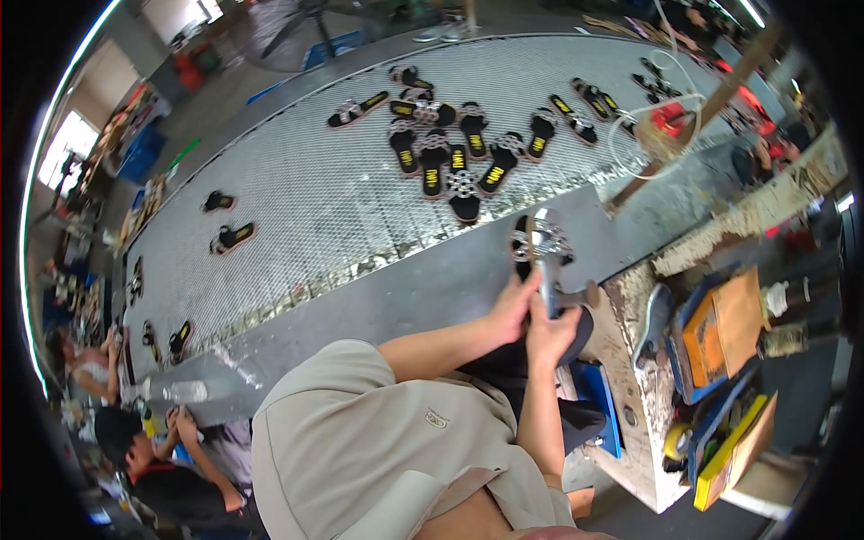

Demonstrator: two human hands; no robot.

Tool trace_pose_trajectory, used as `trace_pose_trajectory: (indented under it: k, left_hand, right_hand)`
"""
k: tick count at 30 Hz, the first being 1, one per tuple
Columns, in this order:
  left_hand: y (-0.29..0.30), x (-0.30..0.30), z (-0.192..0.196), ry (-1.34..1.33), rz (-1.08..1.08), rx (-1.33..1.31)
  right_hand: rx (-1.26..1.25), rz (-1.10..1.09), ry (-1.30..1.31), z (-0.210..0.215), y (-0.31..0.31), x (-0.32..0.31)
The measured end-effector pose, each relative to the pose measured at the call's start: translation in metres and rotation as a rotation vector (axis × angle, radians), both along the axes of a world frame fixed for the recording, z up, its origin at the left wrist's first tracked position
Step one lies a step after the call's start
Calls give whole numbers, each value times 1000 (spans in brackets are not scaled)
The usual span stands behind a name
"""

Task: Assembling shoe components, specifically sandals, by attaching uppers to soles and inspecting items on a conveyor.

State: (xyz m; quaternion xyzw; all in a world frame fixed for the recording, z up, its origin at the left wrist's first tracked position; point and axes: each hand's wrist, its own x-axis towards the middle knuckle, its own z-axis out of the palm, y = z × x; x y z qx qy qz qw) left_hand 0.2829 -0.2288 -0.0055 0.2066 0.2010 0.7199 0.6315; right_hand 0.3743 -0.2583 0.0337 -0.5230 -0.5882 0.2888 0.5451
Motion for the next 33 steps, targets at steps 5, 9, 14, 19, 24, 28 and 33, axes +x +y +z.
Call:
trace_pose_trajectory:
  k: [5,9,14,19,24,28,33]
  left_hand:
    - [-53,-160,-9,-260,308,-22]
    - [-98,-351,-84,-204,1002,-302]
    - [-94,-292,-75,-131,963,-135]
    - [-18,-102,-14,48,362,-317]
    - [29,-4,2,118,-182,35]
    - [66,45,30,161,-424,131]
    - [115,44,62,361,-244,-28]
  right_hand:
    - [-54,504,-69,-12,-29,-66]
    - [-126,782,-145,-18,-58,-72]
    - [-132,733,-101,-44,-60,-48]
    - [-2,370,-102,-39,-29,-33]
    - [97,30,-46,-24,28,12]
    - [171,-151,-40,6,41,59]
    - [161,-417,31,41,65,136]
